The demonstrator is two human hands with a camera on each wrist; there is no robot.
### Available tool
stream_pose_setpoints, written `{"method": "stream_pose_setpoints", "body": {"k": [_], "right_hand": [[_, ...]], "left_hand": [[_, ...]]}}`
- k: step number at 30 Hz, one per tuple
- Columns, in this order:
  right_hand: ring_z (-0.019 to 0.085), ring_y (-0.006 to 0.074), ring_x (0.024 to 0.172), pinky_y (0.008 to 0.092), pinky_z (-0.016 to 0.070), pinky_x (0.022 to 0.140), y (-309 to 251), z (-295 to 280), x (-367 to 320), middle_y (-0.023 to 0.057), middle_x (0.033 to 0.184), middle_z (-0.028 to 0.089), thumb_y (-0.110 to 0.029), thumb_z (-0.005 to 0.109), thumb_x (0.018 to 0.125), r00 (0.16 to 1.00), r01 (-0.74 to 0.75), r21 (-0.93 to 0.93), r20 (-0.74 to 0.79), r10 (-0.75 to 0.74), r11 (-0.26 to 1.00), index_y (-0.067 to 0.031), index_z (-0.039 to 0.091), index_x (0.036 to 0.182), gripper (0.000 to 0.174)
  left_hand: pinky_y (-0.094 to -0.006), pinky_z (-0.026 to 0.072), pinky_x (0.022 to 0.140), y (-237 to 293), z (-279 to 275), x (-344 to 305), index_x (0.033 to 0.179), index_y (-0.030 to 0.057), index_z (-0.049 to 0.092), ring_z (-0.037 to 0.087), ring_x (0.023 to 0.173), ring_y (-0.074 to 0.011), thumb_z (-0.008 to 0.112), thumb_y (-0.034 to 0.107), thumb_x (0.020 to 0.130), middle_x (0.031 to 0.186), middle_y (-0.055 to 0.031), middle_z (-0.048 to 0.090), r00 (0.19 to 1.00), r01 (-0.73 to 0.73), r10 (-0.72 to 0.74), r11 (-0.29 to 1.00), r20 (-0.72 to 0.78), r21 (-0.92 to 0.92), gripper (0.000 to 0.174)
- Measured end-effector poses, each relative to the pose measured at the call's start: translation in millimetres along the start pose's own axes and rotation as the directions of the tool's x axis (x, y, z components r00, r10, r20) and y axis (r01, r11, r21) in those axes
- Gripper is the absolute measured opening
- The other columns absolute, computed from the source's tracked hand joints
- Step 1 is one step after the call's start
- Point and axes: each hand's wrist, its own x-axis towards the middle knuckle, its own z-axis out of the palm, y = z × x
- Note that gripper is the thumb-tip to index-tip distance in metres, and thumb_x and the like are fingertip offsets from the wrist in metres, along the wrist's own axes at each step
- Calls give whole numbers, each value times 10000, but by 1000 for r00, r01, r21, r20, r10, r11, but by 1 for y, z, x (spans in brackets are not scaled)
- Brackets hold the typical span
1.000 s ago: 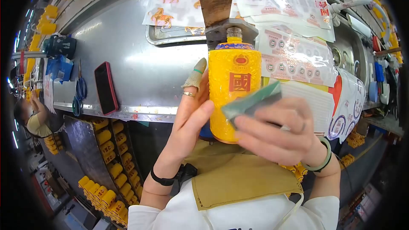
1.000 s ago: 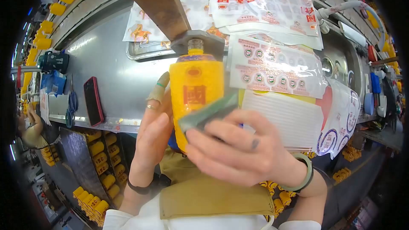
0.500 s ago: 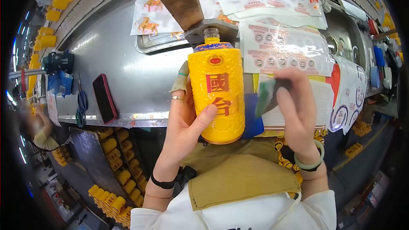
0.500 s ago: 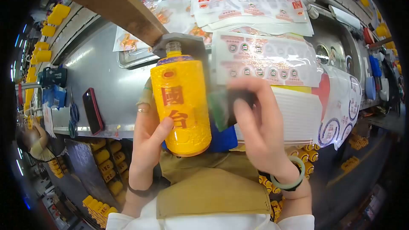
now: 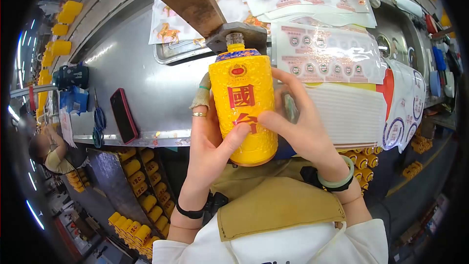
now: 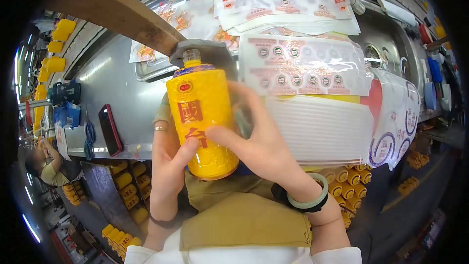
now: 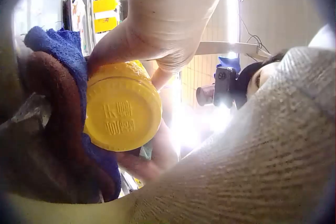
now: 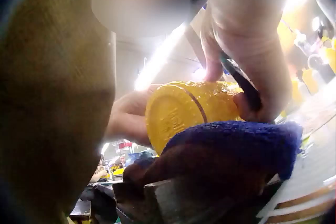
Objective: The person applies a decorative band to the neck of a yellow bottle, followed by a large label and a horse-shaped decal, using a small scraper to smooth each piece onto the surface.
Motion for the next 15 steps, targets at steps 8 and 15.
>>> {"method": "stream_pose_setpoints", "body": {"k": [8,15], "right_hand": [[453,77,994,213,415,880,7,8,2,-8,1104,484,-115,808,848,995,85,-107,-49,-91,991,-25,412,1499,768],[458,85,1022,214,419,890,3,10,0,6,1131,492,-165,801,871,995,63,-177,-59,-74,982,-15,411,1494,750]], "left_hand": [[-394,426,1126,2,1,-1,1607,12,151,459,1389,-246,646,-24,953,1537,-161,385,1000,3,-4,999,-28,-47,821],[-394,393,1152,6,5,0,1602,-6,157,445,1403,-243,629,-16,965,1543,-159,380,999,29,-30,999,-29,-28,793]]}}
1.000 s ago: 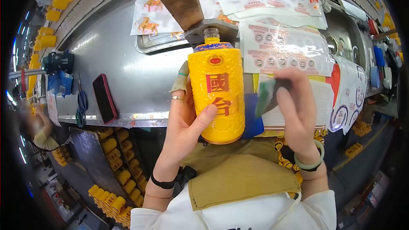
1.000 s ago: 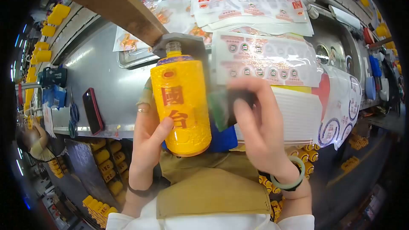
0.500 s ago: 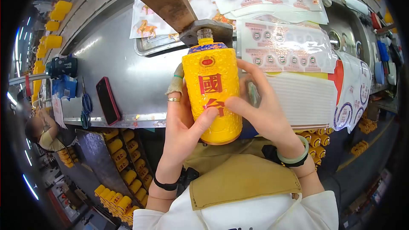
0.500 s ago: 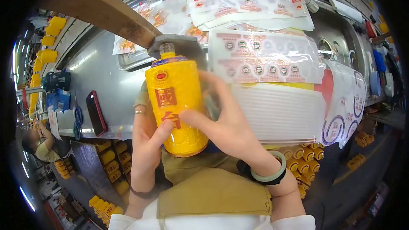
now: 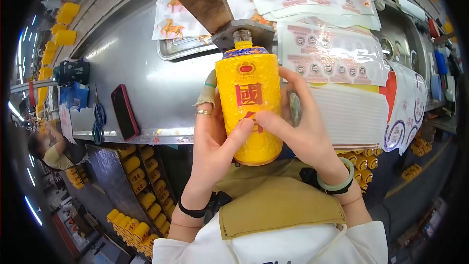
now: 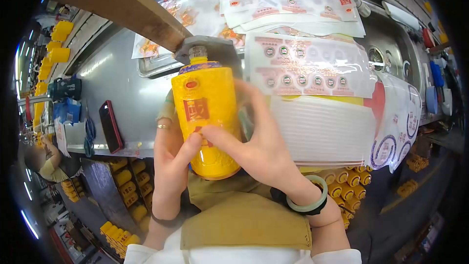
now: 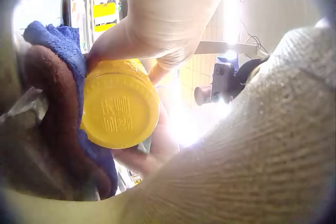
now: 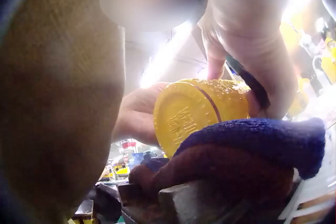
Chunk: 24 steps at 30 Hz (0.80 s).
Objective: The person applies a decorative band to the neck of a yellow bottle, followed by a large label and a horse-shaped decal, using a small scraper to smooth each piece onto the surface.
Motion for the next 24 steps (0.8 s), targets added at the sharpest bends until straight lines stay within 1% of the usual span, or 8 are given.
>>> {"method": "stream_pose_setpoints", "body": {"k": [3,5,8,18,20,21,23,24], "right_hand": [[457,83,1022,215,417,893,-1,2,0,2,1121,489,-170,802,875,1000,-26,70,-6,26,997,-12,414,1493,747],[462,242,1343,379,335,1156,-3,2,0,169,1401,521,-220,802,879,1000,-6,79,-5,7,997,37,393,1472,765],[463,240,1343,379,337,1155,-1,1,0,170,1408,521,-223,799,880,999,-32,126,12,31,992,41,391,1478,770],[427,237,1391,372,312,1178,1,-3,0,171,1456,496,-213,788,891,999,-26,122,33,22,992,42,391,1485,759],[509,191,1266,339,388,1098,4,-4,-2,112,1322,563,-183,752,924,999,-15,151,30,11,988,28,399,1487,697],[509,191,1266,339,388,1098,4,-7,-1,112,1322,563,-183,752,924,1000,-16,154,21,13,988,28,399,1487,697],[548,127,1074,285,441,969,2,-17,1,46,1129,578,-155,711,956,981,-189,340,108,161,921,8,413,1487,630],[519,87,944,250,437,878,-5,-15,1,6,1002,538,-143,681,975,984,-180,402,86,159,898,-3,439,1472,571]], "left_hand": [[-395,394,1152,-4,1,2,1600,-6,163,442,1406,-243,631,-8,969,1541,-157,384,997,-76,75,997,17,21,786],[-397,394,1152,-4,2,3,1600,-4,164,445,1402,-244,639,-8,968,1534,-157,392,995,-103,103,995,2,8,791],[-399,394,1153,-3,2,0,1599,-3,163,445,1402,-246,650,-15,961,1527,-159,397,998,-55,56,998,-14,30,803],[-404,379,1166,-5,-3,1,1605,3,160,423,1423,-255,639,-22,958,1549,-163,374,993,-107,103,992,54,72,805],[-413,359,1179,-8,-6,0,1610,5,159,408,1436,-260,607,17,984,1574,-156,351,997,-67,68,996,20,-61,770],[-413,359,1179,-7,-6,0,1610,5,159,408,1436,-260,607,17,984,1574,-156,351,998,-62,64,996,27,-58,770],[-422,343,1190,-4,-3,0,1613,8,161,398,1445,-264,585,47,1002,1589,-149,339,999,-34,34,998,-7,-61,745],[-417,358,1182,-5,-5,0,1617,19,157,401,1444,-260,585,39,1001,1582,-146,350,999,-32,32,999,8,-34,750]]}}
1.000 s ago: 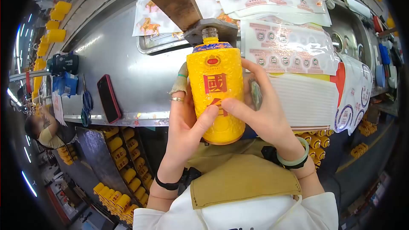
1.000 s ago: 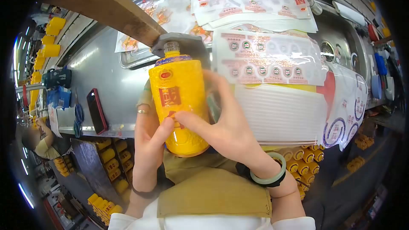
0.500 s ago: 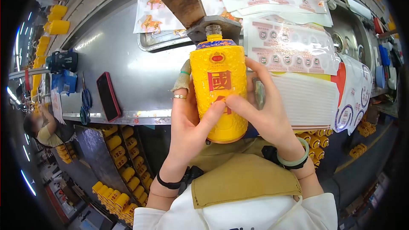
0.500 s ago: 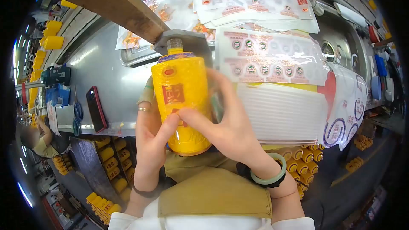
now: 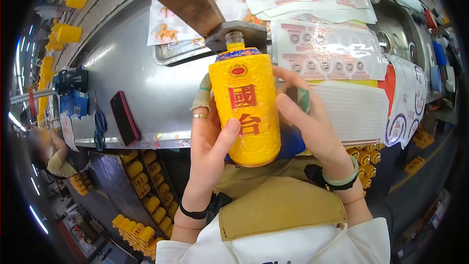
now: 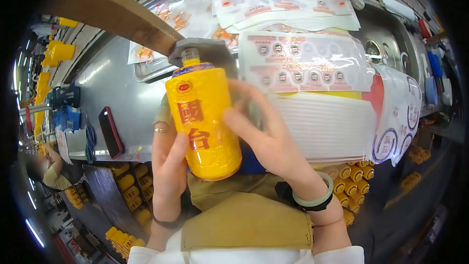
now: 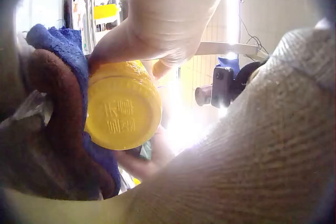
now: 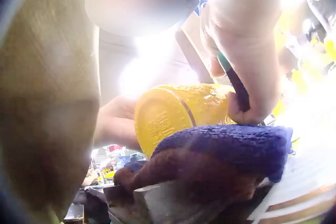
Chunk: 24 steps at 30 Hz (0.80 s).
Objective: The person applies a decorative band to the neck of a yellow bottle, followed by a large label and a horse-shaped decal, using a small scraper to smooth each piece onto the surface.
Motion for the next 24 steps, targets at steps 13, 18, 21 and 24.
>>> {"method": "stream_pose_setpoints", "body": {"k": [13,18,21,24], "right_hand": [[491,103,964,253,418,917,13,-1,1,1,988,500,-125,745,914,992,127,-210,11,-128,969,-7,455,1458,628],[481,82,912,229,418,836,14,-7,0,-15,979,489,-116,774,889,992,126,-181,48,-120,975,-19,415,1500,715],[467,67,880,216,408,792,13,-10,-1,-25,969,483,-119,793,873,991,123,-200,81,-109,972,-29,390,1524,771],[456,57,859,209,398,764,8,-9,-2,-35,958,479,-123,804,867,993,86,-179,98,-69,980,-36,378,1534,797]], "left_hand": [[-417,392,1162,2,5,-2,1615,33,169,428,1428,-259,571,20,1005,1576,-153,360,998,60,-59,997,-30,40,730],[-417,380,1169,1,7,-3,1605,24,189,437,1421,-254,563,13,1007,1563,-152,384,998,38,-35,998,-58,54,706],[-419,371,1175,0,9,-2,1603,23,190,435,1423,-251,562,12,1005,1556,-153,393,998,17,-15,1000,-57,27,705],[-426,376,1173,-1,5,-2,1609,29,171,432,1425,-255,599,20,985,1559,-157,383,999,10,-10,1000,-31,15,757]]}}
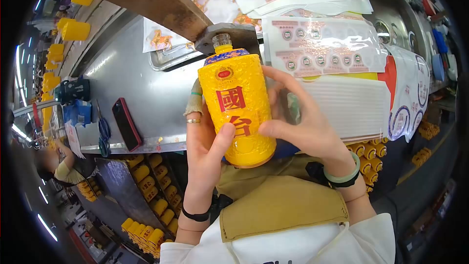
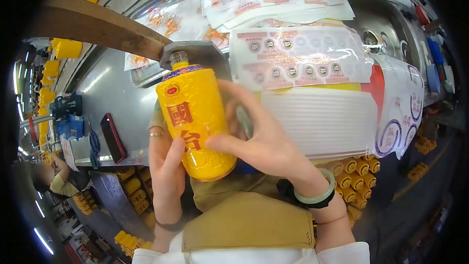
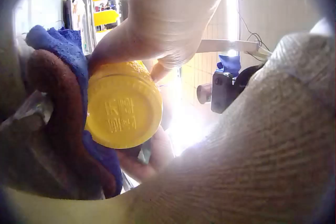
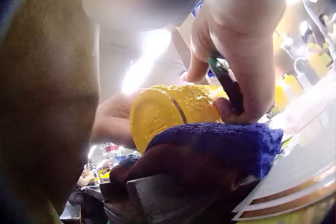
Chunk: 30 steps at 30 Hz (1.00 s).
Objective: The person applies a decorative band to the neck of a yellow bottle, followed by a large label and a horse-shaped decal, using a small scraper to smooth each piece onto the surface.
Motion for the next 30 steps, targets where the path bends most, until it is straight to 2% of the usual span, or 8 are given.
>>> {"method": "stream_pose_setpoints", "body": {"k": [6,10,16,18,26,28,29,30], "right_hand": [[448,51,842,209,387,746,0,-1,0,-48,930,474,-128,803,870,1000,-4,14,24,4,1000,-41,377,1533,793],[456,50,856,215,397,767,0,2,3,-44,924,486,-133,791,881,1000,-24,41,-12,25,999,-39,402,1508,744],[486,74,891,241,428,825,-7,6,5,-10,970,522,-134,772,892,997,-40,0,-67,40,999,-21,444,1458,664],[494,82,896,250,434,830,-4,4,7,-6,974,526,-137,769,894,998,-21,-24,-67,20,999,-20,446,1453,656],[482,69,911,231,410,867,-6,4,6,-25,971,482,-79,732,892,996,-38,-15,-81,36,999,-51,471,1481,645],[521,110,1016,264,444,908,-7,1,3,38,1108,559,-109,715,931,995,-65,135,-63,74,989,-6,448,1439,583],[521,110,1016,264,444,908,-6,0,4,38,1108,559,-109,715,931,995,-66,135,-62,75,989,-6,448,1439,583],[519,119,1092,267,432,955,-4,-2,6,49,1175,548,-74,681,946,989,8,170,-145,17,985,-6,450,1434,544]], "left_hand": [[-435,401,1157,-3,-3,2,1616,34,140,438,1418,-268,690,39,934,1556,-159,370,998,-39,37,998,43,45,877],[-432,403,1155,0,-1,2,1616,27,127,442,1413,-269,681,28,933,1547,-162,373,999,-20,17,997,48,70,879],[-376,481,1073,3,17,2,1526,18,240,557,1289,-222,722,-22,889,1423,-151,493,999,-43,38,987,34,158,799],[-334,535,986,3,22,3,1432,23,315,622,1184,-191,765,-25,861,1326,-130,559,998,-42,51,965,-28,259,729],[-338,531,966,3,25,0,1406,6,360,623,1155,-191,751,-11,847,1291,-125,570,998,27,-7,948,-63,318,682],[-336,532,962,3,24,0,1400,7,362,624,1150,-187,746,-17,845,1287,-124,571,998,16,3,946,-57,324,676],[-334,534,955,4,24,0,1408,8,359,627,1145,-185,747,-26,837,1283,-121,574,998,28,-5,932,-65,361,691],[-333,537,948,4,24,-1,1417,10,356,629,1140,-183,747,-36,830,1278,-118,577,997,40,-12,916,-73,398,706]]}}
